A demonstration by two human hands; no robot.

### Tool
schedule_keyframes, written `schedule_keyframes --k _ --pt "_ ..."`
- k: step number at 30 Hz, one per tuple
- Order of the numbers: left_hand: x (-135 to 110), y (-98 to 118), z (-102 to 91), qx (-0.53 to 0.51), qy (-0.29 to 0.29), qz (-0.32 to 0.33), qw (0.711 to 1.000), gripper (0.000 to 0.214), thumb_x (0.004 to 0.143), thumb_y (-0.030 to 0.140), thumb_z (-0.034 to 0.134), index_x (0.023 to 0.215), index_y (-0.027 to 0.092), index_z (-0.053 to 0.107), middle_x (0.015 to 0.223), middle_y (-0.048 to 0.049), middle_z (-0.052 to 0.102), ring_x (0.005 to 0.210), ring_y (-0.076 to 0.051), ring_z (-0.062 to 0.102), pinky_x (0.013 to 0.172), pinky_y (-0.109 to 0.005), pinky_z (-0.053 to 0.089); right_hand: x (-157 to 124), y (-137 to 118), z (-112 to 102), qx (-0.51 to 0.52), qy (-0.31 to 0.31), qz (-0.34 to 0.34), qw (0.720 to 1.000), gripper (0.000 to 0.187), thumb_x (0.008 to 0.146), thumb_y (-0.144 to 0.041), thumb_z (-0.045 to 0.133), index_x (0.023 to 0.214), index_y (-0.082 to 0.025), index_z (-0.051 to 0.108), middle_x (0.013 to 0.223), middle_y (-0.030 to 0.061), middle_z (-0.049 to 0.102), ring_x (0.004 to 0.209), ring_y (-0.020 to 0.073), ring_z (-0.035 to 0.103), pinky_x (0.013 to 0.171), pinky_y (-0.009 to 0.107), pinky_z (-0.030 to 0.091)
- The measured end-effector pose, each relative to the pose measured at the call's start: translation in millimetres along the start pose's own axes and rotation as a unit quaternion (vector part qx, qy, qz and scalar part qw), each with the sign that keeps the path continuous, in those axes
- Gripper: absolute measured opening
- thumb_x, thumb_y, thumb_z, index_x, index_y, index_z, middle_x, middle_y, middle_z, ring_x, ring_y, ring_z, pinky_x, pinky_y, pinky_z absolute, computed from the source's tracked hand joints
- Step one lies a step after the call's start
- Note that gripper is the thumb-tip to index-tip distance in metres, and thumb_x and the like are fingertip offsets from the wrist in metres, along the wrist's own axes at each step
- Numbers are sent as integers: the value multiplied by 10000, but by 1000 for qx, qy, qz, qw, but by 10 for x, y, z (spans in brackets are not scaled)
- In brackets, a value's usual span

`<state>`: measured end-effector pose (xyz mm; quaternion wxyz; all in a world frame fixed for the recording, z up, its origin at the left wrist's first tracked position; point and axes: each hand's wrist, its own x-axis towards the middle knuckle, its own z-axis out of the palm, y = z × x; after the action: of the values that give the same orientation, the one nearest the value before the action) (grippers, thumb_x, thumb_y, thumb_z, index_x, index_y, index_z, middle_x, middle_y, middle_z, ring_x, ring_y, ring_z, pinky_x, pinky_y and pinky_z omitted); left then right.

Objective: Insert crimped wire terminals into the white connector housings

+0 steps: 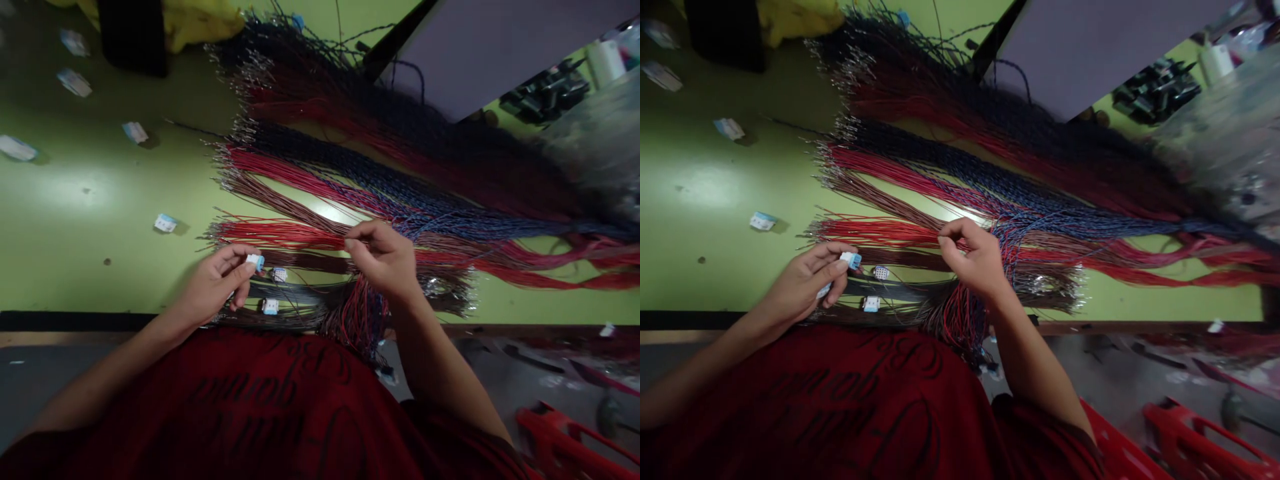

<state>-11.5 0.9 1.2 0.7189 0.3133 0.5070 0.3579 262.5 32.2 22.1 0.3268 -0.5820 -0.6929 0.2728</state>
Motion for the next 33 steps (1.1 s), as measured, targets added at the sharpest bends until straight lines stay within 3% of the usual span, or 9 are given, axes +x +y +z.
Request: schedule_keyframes --k 3,5,7,10,11,17,23,27,33 --pt "-25 19 8 -7 2 -18 1000 324 756 343 785 966 160 621 572 81 546 345 -55 464 301 -148 334 -34 -127 -181 58 51 14 997 15 793 -208 673 801 -219 668 749 1 674 657 141 600 607 279 468" --pt "-47 44 33 -12 -11 -35 999 328 760 345 787 974 160 619 538 91 514 340 -54 450 301 -143 314 -58 -312 -211 90 50 18 994 56 803 -203 698 855 -224 698 787 11 694 691 145 625 625 277 489" --pt "-61 71 72 -24 -27 -45 998 357 753 359 797 989 159 618 549 85 528 338 -49 440 301 -143 298 -71 -541 -139 143 -17 21 989 96 832 -208 697 927 -221 712 805 14 705 699 141 645 626 268 504" --pt "-52 89 123 -50 -37 -50 997 411 726 378 824 1008 163 615 604 70 567 333 -36 431 304 -145 280 -47 -779 103 250 -198 8 948 86 856 -232 677 927 -193 706 789 7 710 691 122 658 623 238 513" --pt "-43 86 131 -58 -38 -48 996 421 720 382 830 1008 164 614 616 67 574 333 -31 426 306 -146 274 -31 -796 191 265 -219 20 939 73 864 -230 656 896 -181 699 774 4 704 686 113 650 623 227 508" --pt "28 37 81 -75 -60 -45 994 423 761 394 814 1051 155 619 507 84 514 348 -40 406 346 -148 259 -17 -533 457 194 -106 110 969 87 823 -194 591 750 -167 630 658 -31 600 571 74 499 535 197 397" --pt "56 39 74 -73 -60 -52 994 429 747 403 825 1034 160 618 506 89 515 349 -35 399 359 -147 259 -84 -527 474 142 -106 78 981 111 840 -191 578 772 -173 664 678 -16 620 604 91 512 567 215 385" --pt "47 33 82 -61 -57 -46 995 421 749 403 815 1041 162 632 516 86 517 350 -38 405 354 -151 251 -92 -569 501 109 -113 68 985 131 845 -204 584 753 -174 671 592 -39 560 520 79 418 522 218 332" --pt "36 8 79 -54 -52 -32 997 384 755 373 808 1029 162 641 544 78 535 363 -41 420 357 -155 265 -126 -590 510 120 -116 50 985 122 848 -168 564 746 -173 632 679 -11 641 612 96 546 601 205 411"
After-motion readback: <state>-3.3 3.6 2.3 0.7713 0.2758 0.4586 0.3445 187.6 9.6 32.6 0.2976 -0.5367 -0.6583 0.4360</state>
